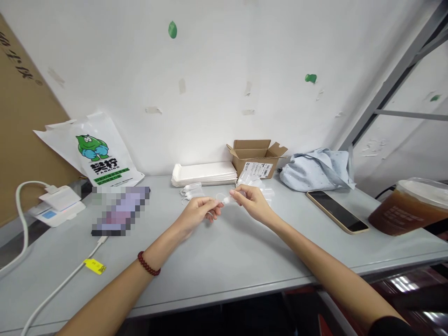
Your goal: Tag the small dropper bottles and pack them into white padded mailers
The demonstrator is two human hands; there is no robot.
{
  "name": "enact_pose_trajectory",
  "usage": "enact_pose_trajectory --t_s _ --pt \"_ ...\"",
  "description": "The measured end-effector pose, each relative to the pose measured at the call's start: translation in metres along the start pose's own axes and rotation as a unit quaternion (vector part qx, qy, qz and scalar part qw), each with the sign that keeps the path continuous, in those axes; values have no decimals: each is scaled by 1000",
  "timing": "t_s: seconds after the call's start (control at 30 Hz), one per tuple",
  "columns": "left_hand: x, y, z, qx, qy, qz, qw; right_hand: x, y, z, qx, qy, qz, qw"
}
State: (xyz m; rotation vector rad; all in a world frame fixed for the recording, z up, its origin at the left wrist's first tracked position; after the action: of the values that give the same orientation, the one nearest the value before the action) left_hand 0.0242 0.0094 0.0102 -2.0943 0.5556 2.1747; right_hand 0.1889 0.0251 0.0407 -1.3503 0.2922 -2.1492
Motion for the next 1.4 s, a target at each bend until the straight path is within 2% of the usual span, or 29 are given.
enact_pose_trajectory --t_s 0.13,0.2,0.3,0.4,0.5,0.57,0.73,0.9,1.13,1.23,1.4 --pt "0 -2 -1 -10 -49 -12 999 -5 -1 -4 22 21 9 999" --pt "-1 -5 6 -23 -74 -17 997 -12 -1 -5 44 30 16 998" --pt "-8 -9 32 -106 -143 -37 983 -25 -4 -2 52 52 32 997" --pt "-19 -9 68 -207 -233 -73 947 -40 -9 10 23 124 47 991" --pt "-20 -11 97 -252 -278 -59 925 -52 -15 23 -3 239 93 967" --pt "-18 -13 105 -263 -315 -55 910 -60 -18 29 -9 306 118 945" --pt "-8 -19 100 -241 -362 -50 899 -73 -22 33 23 398 113 910" --pt "-5 -20 98 -260 -392 -41 881 -73 -20 28 67 449 99 885" --pt "-9 -15 96 -324 -428 -39 843 -68 -17 19 127 448 140 874" --pt "-12 -11 88 -331 -443 -55 832 -70 -16 14 154 447 153 868" --pt "-14 -8 73 -326 -454 -75 826 -76 -16 10 163 467 167 853"
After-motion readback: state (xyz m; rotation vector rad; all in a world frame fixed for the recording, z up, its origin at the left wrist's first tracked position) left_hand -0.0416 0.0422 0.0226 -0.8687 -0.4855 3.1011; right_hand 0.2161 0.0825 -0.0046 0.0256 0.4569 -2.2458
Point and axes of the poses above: each hand's wrist, its own y-axis away from the middle knuckle, its own z-axis out of the back of the hand, x = y × z, the point moved 4 cm from there along -y, towards the middle knuckle, and after that the axes turned 10 degrees about z, right-handed, at the moved point
